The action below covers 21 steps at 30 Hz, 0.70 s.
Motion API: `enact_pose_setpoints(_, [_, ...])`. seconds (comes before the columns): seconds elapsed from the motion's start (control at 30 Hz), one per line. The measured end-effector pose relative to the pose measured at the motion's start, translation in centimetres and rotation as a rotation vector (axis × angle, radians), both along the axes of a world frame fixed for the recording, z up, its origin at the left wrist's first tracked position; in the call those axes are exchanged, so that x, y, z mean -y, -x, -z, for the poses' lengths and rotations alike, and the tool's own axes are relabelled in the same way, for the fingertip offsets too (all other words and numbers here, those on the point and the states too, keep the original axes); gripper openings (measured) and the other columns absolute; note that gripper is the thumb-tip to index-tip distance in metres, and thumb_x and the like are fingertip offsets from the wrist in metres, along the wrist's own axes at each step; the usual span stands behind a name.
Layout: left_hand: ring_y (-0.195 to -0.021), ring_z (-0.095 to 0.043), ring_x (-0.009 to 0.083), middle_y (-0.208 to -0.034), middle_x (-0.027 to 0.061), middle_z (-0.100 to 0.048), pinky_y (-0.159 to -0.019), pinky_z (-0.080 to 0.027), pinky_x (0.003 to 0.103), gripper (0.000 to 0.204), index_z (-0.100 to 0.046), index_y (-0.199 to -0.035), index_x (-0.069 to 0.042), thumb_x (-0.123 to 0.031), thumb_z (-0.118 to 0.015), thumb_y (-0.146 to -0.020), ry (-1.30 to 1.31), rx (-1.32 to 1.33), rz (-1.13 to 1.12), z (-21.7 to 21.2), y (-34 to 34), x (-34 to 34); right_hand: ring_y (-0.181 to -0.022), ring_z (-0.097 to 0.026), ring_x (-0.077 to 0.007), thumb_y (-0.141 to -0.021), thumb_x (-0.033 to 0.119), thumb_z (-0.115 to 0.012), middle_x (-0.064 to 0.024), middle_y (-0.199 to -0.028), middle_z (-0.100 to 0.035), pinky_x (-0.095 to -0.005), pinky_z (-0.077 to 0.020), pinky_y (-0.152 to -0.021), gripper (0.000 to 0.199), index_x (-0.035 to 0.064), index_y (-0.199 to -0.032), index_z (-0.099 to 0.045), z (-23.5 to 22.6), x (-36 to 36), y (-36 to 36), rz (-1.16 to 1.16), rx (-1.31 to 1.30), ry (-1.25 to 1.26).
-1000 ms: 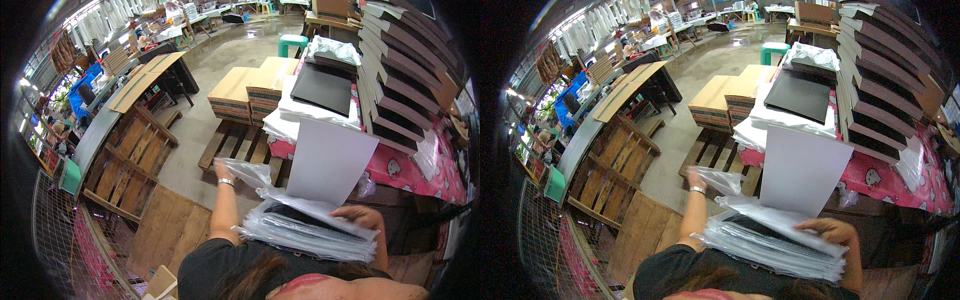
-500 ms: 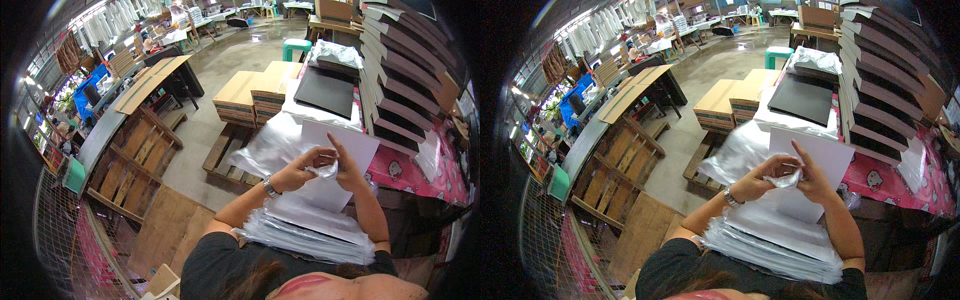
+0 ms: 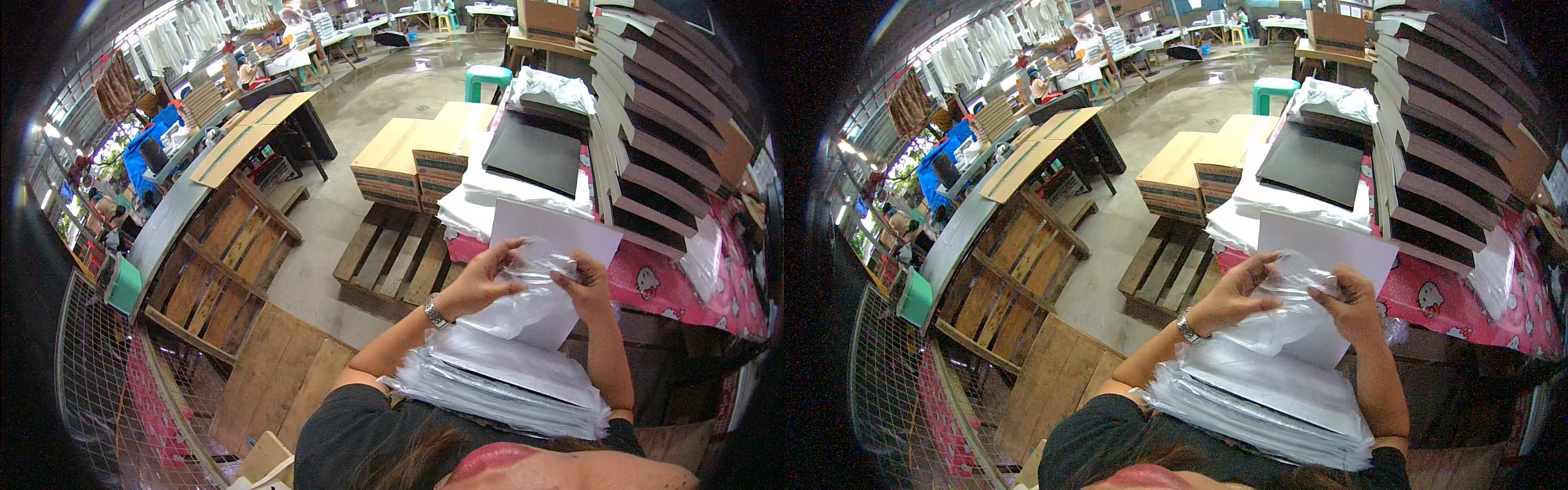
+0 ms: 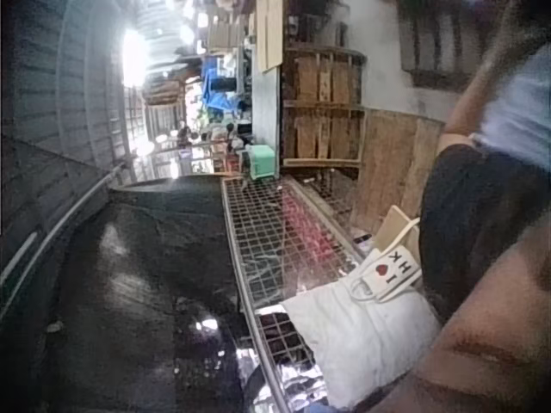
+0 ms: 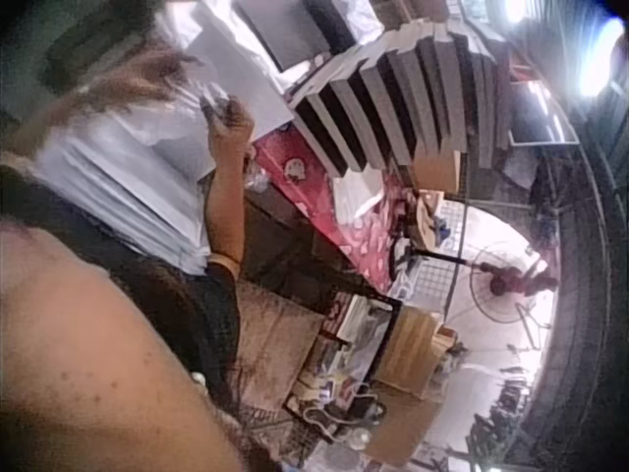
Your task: The person inserts black rectangular panels and white paper sheets into individual plastic bags and stacks the finished packages onto a pile.
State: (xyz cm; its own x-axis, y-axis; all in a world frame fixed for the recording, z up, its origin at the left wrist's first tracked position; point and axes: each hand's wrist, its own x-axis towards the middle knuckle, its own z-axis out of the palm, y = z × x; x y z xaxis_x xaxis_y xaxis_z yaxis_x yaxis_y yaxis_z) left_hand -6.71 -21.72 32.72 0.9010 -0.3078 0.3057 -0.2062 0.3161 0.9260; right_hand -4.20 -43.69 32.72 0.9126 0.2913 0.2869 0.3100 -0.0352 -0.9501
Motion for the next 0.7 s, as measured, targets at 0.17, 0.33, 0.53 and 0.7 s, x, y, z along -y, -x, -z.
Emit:
enact_pose_setpoints(0.17, [-0.081, -0.056, 0.0055, -0.087, 0.0029, -0.061, -0.073, -0.047, 0.021, 0.058, -0.044, -0.127, -0.005, -0.001, -0.070, -0.075, -0.235, 0.111, -0.071, 0.0, -0.2, -0.1, -0.063, -0.052, -0.0057, -0.077, 0.005, -0.071, 0.0006, -0.071, -0.058, -0.0211, -0.0430, -0.058, 0.014, 0.0012, -0.080, -0.058, -2.1, -2.2, 1.8, -0.038, 0.035, -0.028])
enact_pose_setpoints(0.33, [-0.073, -0.055, 0.0045, -0.077, -0.0014, -0.058, -0.067, -0.046, 0.020, 0.066, -0.038, -0.132, -0.004, 0.002, -0.070, -0.075, -0.334, 0.094, -0.023, -0.9, 0.7, -0.4, -0.062, -0.052, -0.0066, -0.081, 0.003, -0.065, 0.0016, -0.066, -0.055, -0.0217, -0.0431, -0.058, 0.009, 0.0006, -0.079, -0.057, -3.1, -0.8, 1.5, -0.047, 0.009, 0.081])
enact_pose_setpoints(0.53, [-0.073, -0.056, 0.0083, -0.079, 0.0020, -0.059, -0.070, -0.049, 0.021, 0.072, -0.032, -0.136, -0.006, 0.002, -0.069, -0.075, -0.028, 0.053, -0.057, -2.2, 0.1, 0.5, -0.068, -0.054, -0.0088, -0.081, 0.000, -0.063, -0.0001, -0.072, -0.055, -0.0229, -0.0455, -0.065, 0.007, 0.0006, -0.083, -0.056, -1.0, -0.2, 1.3, -0.035, 0.055, 0.159])
enact_pose_setpoints(0.7, [-0.072, -0.056, 0.0092, -0.076, 0.0023, -0.059, -0.070, -0.048, 0.023, 0.071, -0.033, -0.136, -0.006, 0.004, -0.068, -0.075, -0.234, 0.168, -0.127, -2.0, 0.1, 0.5, -0.080, -0.058, -0.0100, -0.078, 0.000, -0.066, -0.0072, -0.095, -0.062, -0.0243, -0.0471, -0.075, 0.026, -0.0004, -0.103, -0.058, -4.0, -1.6, 0.3, -0.247, 0.041, 0.013])
